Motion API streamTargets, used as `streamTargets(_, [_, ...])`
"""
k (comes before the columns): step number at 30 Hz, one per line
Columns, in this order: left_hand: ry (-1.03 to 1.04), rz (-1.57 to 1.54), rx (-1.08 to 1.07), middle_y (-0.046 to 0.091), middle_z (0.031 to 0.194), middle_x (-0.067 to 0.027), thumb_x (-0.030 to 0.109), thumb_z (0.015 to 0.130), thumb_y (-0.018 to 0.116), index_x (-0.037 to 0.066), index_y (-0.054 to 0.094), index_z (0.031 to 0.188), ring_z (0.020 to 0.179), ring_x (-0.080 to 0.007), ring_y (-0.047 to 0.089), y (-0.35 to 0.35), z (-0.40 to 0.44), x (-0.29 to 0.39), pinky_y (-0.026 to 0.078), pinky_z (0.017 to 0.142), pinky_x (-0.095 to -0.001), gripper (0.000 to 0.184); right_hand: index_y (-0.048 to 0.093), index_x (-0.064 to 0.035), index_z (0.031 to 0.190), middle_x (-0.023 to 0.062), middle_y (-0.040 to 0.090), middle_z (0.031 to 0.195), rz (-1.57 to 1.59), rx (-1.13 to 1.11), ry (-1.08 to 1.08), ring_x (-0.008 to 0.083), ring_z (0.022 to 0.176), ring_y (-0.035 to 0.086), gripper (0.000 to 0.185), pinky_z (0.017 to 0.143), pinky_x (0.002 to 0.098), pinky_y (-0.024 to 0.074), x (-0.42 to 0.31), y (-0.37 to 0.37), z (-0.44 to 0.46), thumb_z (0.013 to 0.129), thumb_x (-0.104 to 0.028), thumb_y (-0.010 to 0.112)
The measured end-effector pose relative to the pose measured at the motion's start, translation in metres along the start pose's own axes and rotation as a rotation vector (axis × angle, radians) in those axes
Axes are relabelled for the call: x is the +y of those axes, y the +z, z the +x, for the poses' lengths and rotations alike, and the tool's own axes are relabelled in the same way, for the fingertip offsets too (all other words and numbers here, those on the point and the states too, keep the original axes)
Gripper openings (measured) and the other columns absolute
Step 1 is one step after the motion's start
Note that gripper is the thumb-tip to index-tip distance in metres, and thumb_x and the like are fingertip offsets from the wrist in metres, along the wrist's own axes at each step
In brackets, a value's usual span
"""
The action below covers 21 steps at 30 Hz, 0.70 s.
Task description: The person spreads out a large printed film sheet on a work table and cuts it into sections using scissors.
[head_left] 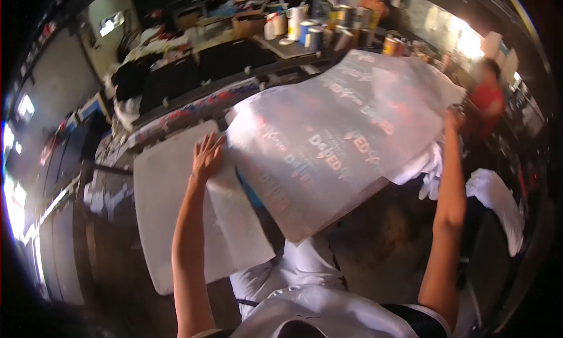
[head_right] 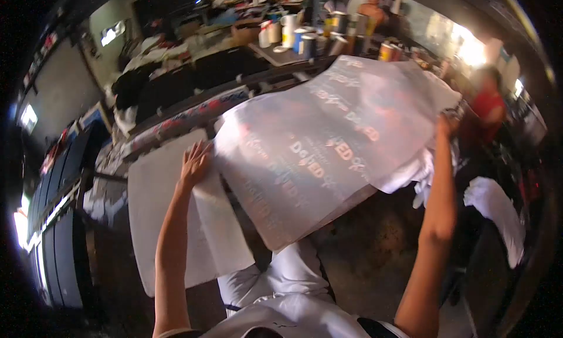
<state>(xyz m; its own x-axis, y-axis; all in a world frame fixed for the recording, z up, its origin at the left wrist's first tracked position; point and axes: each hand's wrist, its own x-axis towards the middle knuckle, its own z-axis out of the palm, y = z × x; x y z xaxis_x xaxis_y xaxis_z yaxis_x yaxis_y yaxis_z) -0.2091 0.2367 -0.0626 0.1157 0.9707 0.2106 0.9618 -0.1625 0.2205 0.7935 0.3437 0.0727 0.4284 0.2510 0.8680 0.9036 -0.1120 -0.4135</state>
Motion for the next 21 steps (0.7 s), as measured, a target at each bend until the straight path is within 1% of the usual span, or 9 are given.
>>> streamTargets(1, [0.003,0.061,0.036,0.025,0.173,-0.0092,0.035,0.109,0.035,0.032,0.037,0.162,0.16,-0.0311,0.02,0.001,-0.004,0.001,0.011,0.128,-0.0575,0.053,0.074,-0.0001,0.1,0.0194,0.077,0.096,-0.114,-0.105,0.118,0.0402,0.088,0.074,0.047,0.082,0.0498,0.0578,-0.059,-0.052,-0.011,0.077,-0.041,0.081])
streamTargets(4, [-0.043,0.102,0.075,0.028,0.172,-0.0082,0.033,0.107,0.037,0.029,0.037,0.162,0.159,-0.03,0.022,-0.003,-0.007,0.017,0.013,0.129,-0.0558,0.055,0.07,-0.0046,0.079,0.0175,0.074,0.083,-0.332,0.075,0.242,0.0363,0.078,0.071,0.053,0.071,0.0482,0.0553,-0.193,-0.14,-0.044,0.087,-0.056,0.074])
streamTargets(7, [-0.065,0.086,0.115,0.027,0.172,-0.007,0.036,0.105,0.043,0.023,0.036,0.163,0.16,-0.0282,0.021,0.004,-0.005,0.015,0.013,0.129,-0.0547,0.059,0.072,-0.0076,0.099,0.0088,0.07,0.083,0.265,-0.204,0.224,0.0217,0.071,0.066,0.051,0.066,0.0377,0.0521,-0.268,-0.171,-0.084,0.095,-0.058,0.068])
streamTargets(8, [-0.084,0.084,0.104,0.027,0.172,-0.007,0.036,0.105,0.043,0.023,0.036,0.163,0.16,-0.0282,0.021,0.007,-0.005,0.013,0.013,0.129,-0.0547,0.059,0.071,-0.0089,0.096,0.0048,0.066,0.078,0.613,-0.327,0.252,0.0154,0.065,0.061,0.046,0.062,0.032,0.049,-0.306,-0.177,-0.114,0.099,-0.055,0.066])
streamTargets(10, [-0.079,0.067,0.124,0.027,0.172,-0.0063,0.038,0.104,0.045,0.017,0.036,0.162,0.16,-0.0265,0.021,0.007,-0.004,0.012,0.013,0.13,-0.0541,0.062,0.067,-0.008,0.09,0.0001,0.058,0.075,1.035,-0.73,0.547,0.0104,0.062,0.052,0.052,0.06,0.0262,0.045,-0.413,-0.198,-0.192,0.096,-0.059,0.066])
streamTargets(12, [-0.089,0.06,0.117,0.028,0.172,-0.0056,0.04,0.104,0.047,0.013,0.036,0.161,0.16,-0.0253,0.021,0.005,-0.005,0.013,0.013,0.13,-0.0533,0.065,0.065,-0.0097,0.087,0.0002,0.061,0.078,1.199,-1.141,0.518,0.009,0.064,0.056,0.047,0.056,0.0242,0.0461,-0.488,-0.206,-0.26,0.096,-0.056,0.065])
streamTargets(13, [-0.088,0.055,0.129,0.029,0.171,-0.0055,0.04,0.104,0.047,0.013,0.037,0.161,0.16,-0.0252,0.021,0.006,-0.004,0.012,0.013,0.13,-0.053,0.064,0.064,-0.0097,0.086,0.0012,0.061,0.075,1.079,-1.396,0.539,0.01,0.064,0.058,0.047,0.055,0.0246,0.0482,-0.525,-0.205,-0.279,0.097,-0.056,0.064])
streamTargets(16, [-0.124,0.059,0.09,0.027,0.172,-0.0032,0.037,0.104,0.047,0.017,0.034,0.163,0.16,-0.0237,0.019,-0.003,-0.007,0.019,0.012,0.131,-0.0505,0.063,0.064,-0.0093,0.085,0.0058,0.066,0.074,1.044,-1.889,0.655,0.0137,0.058,0.061,0.046,0.054,0.0273,0.0513,-0.592,-0.178,-0.332,0.095,-0.054,0.071])
streamTargets(21, [-0.146,0.042,0.117,0.027,0.172,-0.0019,0.04,0.104,0.046,0.016,0.035,0.163,0.16,-0.0228,0.02,0.001,-0.005,0.019,0.013,0.131,-0.0499,0.065,0.063,-0.0108,0.08,0.0057,0.066,0.07,0.833,-2.058,0.7,0.0136,0.055,0.062,0.051,0.054,0.0269,0.0534,-0.64,-0.146,-0.373,0.093,-0.059,0.072])
